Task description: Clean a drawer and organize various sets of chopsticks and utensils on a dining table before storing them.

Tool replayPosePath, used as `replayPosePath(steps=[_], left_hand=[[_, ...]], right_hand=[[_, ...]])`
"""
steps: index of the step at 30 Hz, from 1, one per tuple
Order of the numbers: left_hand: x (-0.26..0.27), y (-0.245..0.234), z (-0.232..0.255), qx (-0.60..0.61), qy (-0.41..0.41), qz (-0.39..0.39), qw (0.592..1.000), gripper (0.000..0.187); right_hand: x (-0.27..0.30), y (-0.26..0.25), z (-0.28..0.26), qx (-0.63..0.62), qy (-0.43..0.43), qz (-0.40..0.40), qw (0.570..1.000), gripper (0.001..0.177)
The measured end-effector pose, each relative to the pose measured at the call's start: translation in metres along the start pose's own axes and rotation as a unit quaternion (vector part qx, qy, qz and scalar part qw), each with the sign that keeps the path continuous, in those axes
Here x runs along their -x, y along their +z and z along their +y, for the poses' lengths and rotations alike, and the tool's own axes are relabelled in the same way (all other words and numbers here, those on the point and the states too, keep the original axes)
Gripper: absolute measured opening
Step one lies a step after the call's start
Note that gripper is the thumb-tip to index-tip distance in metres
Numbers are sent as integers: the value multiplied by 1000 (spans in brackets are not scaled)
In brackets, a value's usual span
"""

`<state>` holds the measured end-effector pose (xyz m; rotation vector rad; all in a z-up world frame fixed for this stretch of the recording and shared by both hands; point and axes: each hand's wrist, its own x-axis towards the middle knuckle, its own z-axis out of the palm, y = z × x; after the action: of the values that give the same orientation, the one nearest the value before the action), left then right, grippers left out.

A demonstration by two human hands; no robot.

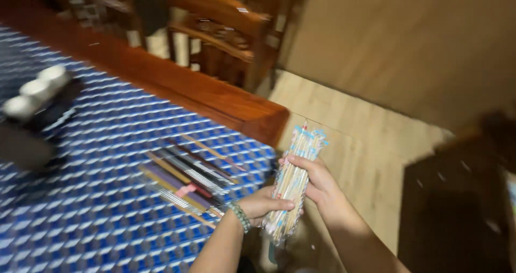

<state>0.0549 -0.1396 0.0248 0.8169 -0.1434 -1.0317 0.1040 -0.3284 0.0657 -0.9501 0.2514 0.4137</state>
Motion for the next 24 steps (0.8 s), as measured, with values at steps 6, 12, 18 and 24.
replayPosePath(steps=[6,12,18,24], left_hand=[[-60,46,-19,-87,-63,-79,991,50],[-127,94,-38,-177,-116,-163,964,48],[-204,167,-75,-262,-170,-216,925,53],[-286,267,-132,-343,-115,-221,906,75]], right_hand=[[72,-56,-33,-21,-93,152,984,31],[134,-127,-43,-126,-196,180,956,30],[203,-209,-66,-161,-271,248,916,38],[300,-298,-107,-163,-340,325,867,53]])
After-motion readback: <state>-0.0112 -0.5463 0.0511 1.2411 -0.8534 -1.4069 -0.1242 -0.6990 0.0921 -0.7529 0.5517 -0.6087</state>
